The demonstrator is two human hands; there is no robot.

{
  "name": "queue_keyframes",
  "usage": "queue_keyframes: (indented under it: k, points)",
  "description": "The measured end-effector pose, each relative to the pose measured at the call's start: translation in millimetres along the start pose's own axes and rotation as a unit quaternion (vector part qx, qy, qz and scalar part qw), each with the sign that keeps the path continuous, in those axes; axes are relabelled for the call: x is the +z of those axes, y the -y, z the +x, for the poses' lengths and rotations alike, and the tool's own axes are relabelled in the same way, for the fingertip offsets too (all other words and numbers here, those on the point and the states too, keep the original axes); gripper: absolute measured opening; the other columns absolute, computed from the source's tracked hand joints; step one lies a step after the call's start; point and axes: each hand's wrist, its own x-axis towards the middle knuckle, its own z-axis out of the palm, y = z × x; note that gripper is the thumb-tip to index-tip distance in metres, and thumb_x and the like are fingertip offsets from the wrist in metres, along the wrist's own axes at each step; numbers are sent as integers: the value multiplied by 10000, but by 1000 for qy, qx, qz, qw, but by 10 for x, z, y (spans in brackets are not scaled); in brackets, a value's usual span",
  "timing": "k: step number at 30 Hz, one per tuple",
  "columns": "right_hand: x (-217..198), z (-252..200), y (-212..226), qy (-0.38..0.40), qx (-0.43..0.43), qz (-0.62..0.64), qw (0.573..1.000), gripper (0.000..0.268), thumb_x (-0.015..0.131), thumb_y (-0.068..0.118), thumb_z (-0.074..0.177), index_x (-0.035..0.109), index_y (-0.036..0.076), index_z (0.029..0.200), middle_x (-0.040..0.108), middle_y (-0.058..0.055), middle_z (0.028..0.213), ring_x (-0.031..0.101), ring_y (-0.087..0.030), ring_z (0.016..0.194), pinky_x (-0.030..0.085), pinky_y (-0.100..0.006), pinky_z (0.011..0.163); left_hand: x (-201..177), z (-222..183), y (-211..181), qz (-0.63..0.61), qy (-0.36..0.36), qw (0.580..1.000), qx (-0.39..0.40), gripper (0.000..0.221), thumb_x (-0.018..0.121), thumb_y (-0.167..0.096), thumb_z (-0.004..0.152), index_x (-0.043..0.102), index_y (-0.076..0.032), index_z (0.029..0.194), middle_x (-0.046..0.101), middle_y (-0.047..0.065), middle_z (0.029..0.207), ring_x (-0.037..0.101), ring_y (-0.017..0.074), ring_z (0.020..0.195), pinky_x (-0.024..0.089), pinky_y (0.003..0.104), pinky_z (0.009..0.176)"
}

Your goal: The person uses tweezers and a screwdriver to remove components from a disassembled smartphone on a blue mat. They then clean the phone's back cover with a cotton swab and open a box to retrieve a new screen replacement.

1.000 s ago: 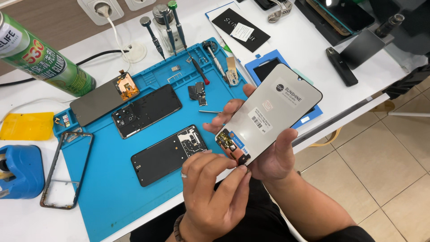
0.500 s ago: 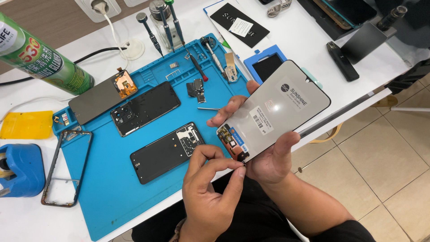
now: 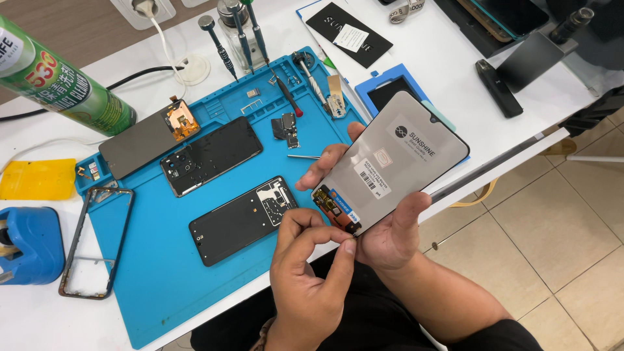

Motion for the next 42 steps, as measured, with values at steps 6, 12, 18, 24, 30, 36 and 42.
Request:
queue_keyframes:
  k: [6, 12, 18, 24, 30, 36, 42]
  points:
    - [-27, 64, 59, 7, 35, -11, 999, 812, 550, 594, 882, 326, 33, 1425, 566, -190, 1204, 617, -324, 1041, 490, -456, 974, -78, 44, -48, 36, -7, 998, 50, 139, 635, -160, 793, 626, -81, 907, 487, 80, 944, 550, 179, 871, 487, 288, 812]
    - [-50, 132, 202, 40, 146, 21, 988, 779, 426, 572, 918, 307, 6, 1440, 523, -279, 1299, 527, -404, 1226, 389, -559, 1089, -264, 264, -58, 22, -11, 1000, -1, 375, 647, -122, 809, 505, -28, 1143, 566, 123, 1082, 562, 198, 1004, 503, 297, 832]
    - [-74, 206, 281, 88, 238, -53, 966, 787, 403, 585, 918, 344, -28, 1409, 479, -241, 1383, 504, -334, 1270, 405, -521, 1091, -253, 395, -72, -112, 137, 976, -128, 370, 639, -90, 827, 533, -37, 1178, 684, 83, 1007, 645, 165, 905, 552, 293, 796]
    - [-53, 202, 440, 55, 182, -299, 935, 736, 461, 509, 870, 367, 7, 1400, 515, -159, 1359, 596, -250, 1045, 452, -303, 703, -183, 333, 26, -252, 127, 949, -140, 329, 541, -55, 893, 471, 24, 1204, 625, 160, 1080, 638, 232, 944, 629, 408, 811]
    - [-3, -52, 370, 25, -180, -571, 801, 491, 689, -37, 833, 449, 80, 1246, 410, -164, 1276, 627, -256, 1094, 616, -312, 874, -122, 342, -30, -146, 32, 988, -27, 458, 490, -142, 927, 334, 16, 1328, 627, 181, 1187, 659, 252, 1033, 575, 333, 840]
    - [16, -73, 286, 48, -245, -649, 718, 345, 667, -49, 880, 503, 99, 1145, 386, -160, 1249, 673, -228, 1007, 684, -285, 793, -5, 212, 58, -122, 9, 992, 0, 386, 517, -139, 916, 349, 39, 1214, 620, 195, 1142, 673, 245, 1018, 619, 338, 819]
    - [-14, -94, 274, 47, -246, -666, 703, 406, 702, -60, 892, 486, 118, 1185, 344, -169, 1280, 688, -276, 1025, 698, -306, 807, 3, 124, 102, -82, 19, 996, 34, 451, 505, -71, 924, 296, 45, 1306, 568, 210, 1252, 631, 271, 1152, 543, 303, 916]
